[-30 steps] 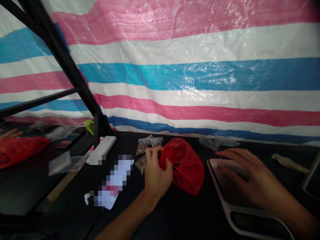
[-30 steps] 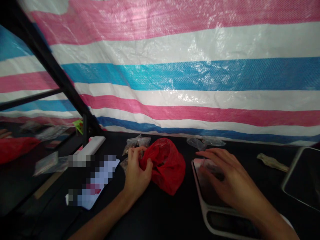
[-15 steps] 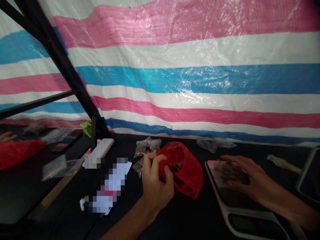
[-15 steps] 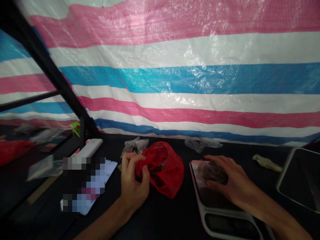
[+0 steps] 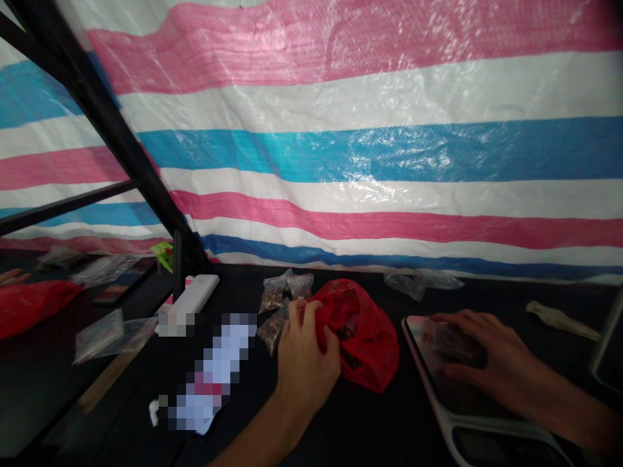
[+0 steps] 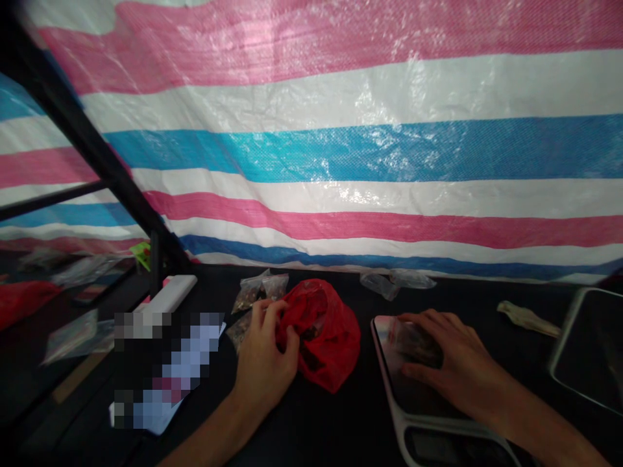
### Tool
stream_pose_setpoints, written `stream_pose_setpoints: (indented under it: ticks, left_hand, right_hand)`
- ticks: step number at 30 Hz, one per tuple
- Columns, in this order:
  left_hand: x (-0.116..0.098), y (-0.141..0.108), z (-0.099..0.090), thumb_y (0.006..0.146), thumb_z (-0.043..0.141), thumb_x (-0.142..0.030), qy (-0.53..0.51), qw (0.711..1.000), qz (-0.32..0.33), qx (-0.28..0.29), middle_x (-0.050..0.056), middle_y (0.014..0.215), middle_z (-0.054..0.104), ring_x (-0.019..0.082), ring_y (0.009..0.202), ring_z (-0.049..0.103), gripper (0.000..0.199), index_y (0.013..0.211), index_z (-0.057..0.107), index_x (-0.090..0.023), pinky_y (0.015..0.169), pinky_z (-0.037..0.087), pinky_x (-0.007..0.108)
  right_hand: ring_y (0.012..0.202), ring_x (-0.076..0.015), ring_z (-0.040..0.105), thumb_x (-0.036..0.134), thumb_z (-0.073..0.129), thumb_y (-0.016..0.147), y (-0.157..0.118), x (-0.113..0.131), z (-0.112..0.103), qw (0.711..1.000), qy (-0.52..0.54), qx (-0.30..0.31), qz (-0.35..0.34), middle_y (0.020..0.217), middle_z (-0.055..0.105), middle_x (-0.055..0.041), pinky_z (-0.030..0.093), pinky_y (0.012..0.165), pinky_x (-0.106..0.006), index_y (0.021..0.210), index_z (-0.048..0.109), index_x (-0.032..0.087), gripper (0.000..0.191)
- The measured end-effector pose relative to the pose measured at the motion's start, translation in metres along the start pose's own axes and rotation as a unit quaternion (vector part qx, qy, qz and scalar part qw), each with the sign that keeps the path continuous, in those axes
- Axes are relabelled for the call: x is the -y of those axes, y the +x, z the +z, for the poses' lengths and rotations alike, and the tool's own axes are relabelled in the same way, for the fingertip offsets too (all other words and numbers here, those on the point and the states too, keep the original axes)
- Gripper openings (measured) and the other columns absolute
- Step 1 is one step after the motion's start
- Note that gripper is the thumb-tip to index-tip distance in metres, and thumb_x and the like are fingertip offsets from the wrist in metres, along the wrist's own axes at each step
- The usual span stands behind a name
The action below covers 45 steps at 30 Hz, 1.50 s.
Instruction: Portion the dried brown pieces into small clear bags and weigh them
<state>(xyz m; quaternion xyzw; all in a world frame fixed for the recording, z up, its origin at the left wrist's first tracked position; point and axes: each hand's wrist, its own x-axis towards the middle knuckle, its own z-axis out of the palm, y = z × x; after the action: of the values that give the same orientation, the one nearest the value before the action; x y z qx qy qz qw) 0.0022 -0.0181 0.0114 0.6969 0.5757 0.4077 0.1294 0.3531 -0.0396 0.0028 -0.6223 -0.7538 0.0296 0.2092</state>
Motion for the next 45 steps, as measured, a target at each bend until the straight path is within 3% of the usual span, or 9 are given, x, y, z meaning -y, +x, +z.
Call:
stream_pose_setpoints:
  ticks: [3,5,8,11,16,22,26,35,45]
  left_hand:
    - [-0.002,-0.004,0.004,0.084,0.055,-0.002,-0.094,0.991,0.016,0.093,0.009,0.129,0.048,0.022,0.097,0.066,0.045,0.123,0.054,-0.026,0.085,0.058,0.041]
    - [-0.004,-0.007,0.006,0.08,0.052,0.005,-0.157,0.979,0.042,0.12,0.007,0.126,0.047,0.02,0.103,0.064,0.051,0.12,0.055,-0.026,0.088,0.057,0.036]
    - [-0.006,-0.01,0.007,0.075,0.049,0.011,-0.221,0.965,0.077,0.116,0.006,0.121,0.047,0.018,0.106,0.06,0.054,0.114,0.058,-0.026,0.089,0.054,0.031]
    - [-0.008,-0.011,0.005,0.075,0.049,0.012,-0.256,0.957,0.103,0.093,0.005,0.117,0.048,0.017,0.105,0.057,0.052,0.11,0.059,-0.025,0.086,0.052,0.029]
    - [-0.012,-0.008,-0.001,0.077,0.049,0.012,-0.268,0.954,0.126,0.041,0.005,0.11,0.05,0.018,0.104,0.054,0.045,0.103,0.058,-0.023,0.086,0.049,0.029]
    - [-0.015,-0.007,-0.002,0.076,0.049,0.011,-0.273,0.953,0.131,0.017,0.005,0.107,0.051,0.018,0.101,0.055,0.043,0.102,0.058,-0.022,0.086,0.048,0.03]
    - [-0.014,-0.009,-0.002,0.078,0.048,0.01,-0.272,0.954,0.121,0.029,0.005,0.108,0.051,0.018,0.102,0.056,0.042,0.102,0.058,-0.023,0.087,0.049,0.03]
    - [-0.011,-0.009,0.001,0.08,0.048,0.009,-0.274,0.955,0.108,0.041,0.005,0.108,0.051,0.018,0.101,0.056,0.039,0.101,0.058,-0.023,0.083,0.051,0.029]
    - [-0.011,-0.009,0.0,0.081,0.048,0.008,-0.266,0.957,0.103,0.042,0.006,0.108,0.052,0.019,0.101,0.057,0.038,0.101,0.059,-0.022,0.083,0.051,0.029]
  right_hand:
    - [0.095,-0.0315,0.074,0.037,0.082,0.072,0.007,0.013,-0.007,0.999,0.03,-0.017,-0.029,0.103,0.078,-0.0061,0.061,0.08,-0.046,0.108,0.078,0.03,0.037]
    - [0.092,-0.03,0.076,0.036,0.076,0.08,0.011,0.027,-0.013,0.995,0.082,-0.031,-0.042,0.103,0.078,-0.0066,0.063,0.08,-0.043,0.109,0.077,0.03,0.029]
    - [0.097,-0.0293,0.077,0.035,0.067,0.089,0.013,0.055,-0.016,0.987,0.142,-0.054,-0.056,0.114,0.076,-0.0073,0.065,0.079,-0.039,0.122,0.071,0.031,0.034]
    - [0.103,-0.0289,0.075,0.032,0.065,0.09,0.011,0.084,-0.008,0.988,0.109,-0.06,-0.094,0.124,0.073,-0.0068,0.065,0.084,-0.04,0.128,0.067,0.034,0.039]
    - [0.102,-0.026,0.074,0.026,0.062,0.094,0.01,0.114,0.013,0.981,0.04,-0.082,-0.173,0.115,0.077,-0.0051,0.062,0.088,-0.039,0.136,0.061,0.033,0.042]
    - [0.101,-0.0245,0.074,0.032,0.061,0.099,0.011,0.121,0.019,0.981,0.024,-0.076,-0.177,0.115,0.078,-0.0045,0.059,0.085,-0.037,0.144,0.057,0.033,0.045]
    - [0.099,-0.0219,0.073,0.022,0.063,0.096,0.009,0.126,0.017,0.98,0.051,-0.038,-0.19,0.114,0.078,-0.0028,0.058,0.085,-0.035,0.147,0.054,0.034,0.053]
    - [0.097,-0.0216,0.07,0.008,0.058,0.089,0.005,0.132,0.025,0.974,0.063,-0.021,-0.216,0.109,0.078,-0.002,0.054,0.087,-0.036,0.15,0.053,0.033,0.065]
    - [0.09,-0.0202,0.069,0.014,0.064,0.093,0.008,0.13,0.028,0.977,0.061,-0.008,-0.205,0.104,0.076,-0.0017,0.054,0.084,-0.036,0.155,0.046,0.032,0.067]
